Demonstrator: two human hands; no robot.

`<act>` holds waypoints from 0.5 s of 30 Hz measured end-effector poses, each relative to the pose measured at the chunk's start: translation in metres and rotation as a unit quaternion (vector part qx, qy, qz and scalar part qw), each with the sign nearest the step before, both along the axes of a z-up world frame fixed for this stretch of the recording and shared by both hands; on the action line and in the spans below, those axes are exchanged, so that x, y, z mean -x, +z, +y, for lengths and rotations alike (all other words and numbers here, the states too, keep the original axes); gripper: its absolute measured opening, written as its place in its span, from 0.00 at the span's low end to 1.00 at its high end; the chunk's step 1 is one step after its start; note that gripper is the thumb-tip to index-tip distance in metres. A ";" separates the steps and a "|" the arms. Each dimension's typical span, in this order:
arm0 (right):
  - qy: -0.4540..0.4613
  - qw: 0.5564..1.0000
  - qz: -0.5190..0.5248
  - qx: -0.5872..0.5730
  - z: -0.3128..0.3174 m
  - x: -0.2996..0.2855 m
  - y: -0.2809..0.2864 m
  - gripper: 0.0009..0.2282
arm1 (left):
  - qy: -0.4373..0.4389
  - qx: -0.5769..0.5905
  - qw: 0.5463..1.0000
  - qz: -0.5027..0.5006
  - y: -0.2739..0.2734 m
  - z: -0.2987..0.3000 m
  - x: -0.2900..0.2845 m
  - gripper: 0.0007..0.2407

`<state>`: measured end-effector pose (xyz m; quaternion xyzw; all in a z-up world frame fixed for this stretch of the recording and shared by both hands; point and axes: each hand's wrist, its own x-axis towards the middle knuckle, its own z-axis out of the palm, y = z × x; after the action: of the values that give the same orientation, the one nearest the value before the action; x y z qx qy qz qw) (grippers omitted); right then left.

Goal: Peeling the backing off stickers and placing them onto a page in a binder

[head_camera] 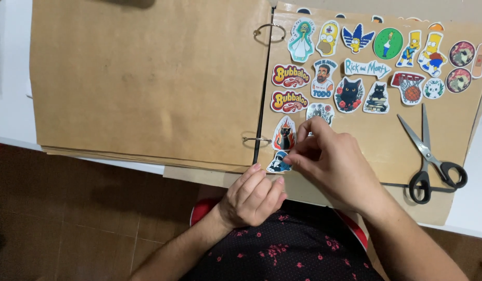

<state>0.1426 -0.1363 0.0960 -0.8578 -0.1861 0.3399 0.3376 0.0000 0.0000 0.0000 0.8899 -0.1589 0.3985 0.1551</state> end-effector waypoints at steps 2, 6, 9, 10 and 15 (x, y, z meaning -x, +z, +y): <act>-0.003 1.000 -0.002 0.001 0.001 0.001 0.001 0.14 | -0.001 0.003 1.000 -0.001 0.000 0.000 0.000 0.10; 0.007 0.999 -0.039 0.019 0.002 0.004 0.002 0.15 | -0.005 0.009 1.000 0.004 -0.003 0.000 0.002 0.10; 0.014 0.998 -0.068 0.000 -0.003 0.007 -0.007 0.15 | -0.007 0.005 1.000 0.013 -0.001 0.000 0.003 0.10; 0.014 0.998 -0.068 0.000 -0.003 0.007 -0.007 0.15 | -0.007 0.005 1.000 0.013 -0.001 0.000 0.002 0.10; -0.036 0.994 0.065 -0.077 -0.011 0.001 -0.003 0.14 | -0.004 0.000 1.000 0.001 -0.003 0.001 0.002 0.10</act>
<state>0.1413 -0.1478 0.0934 -0.8115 -0.1588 0.3675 0.4257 -0.0017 0.0011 -0.0033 0.8895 -0.1618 0.3974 0.1570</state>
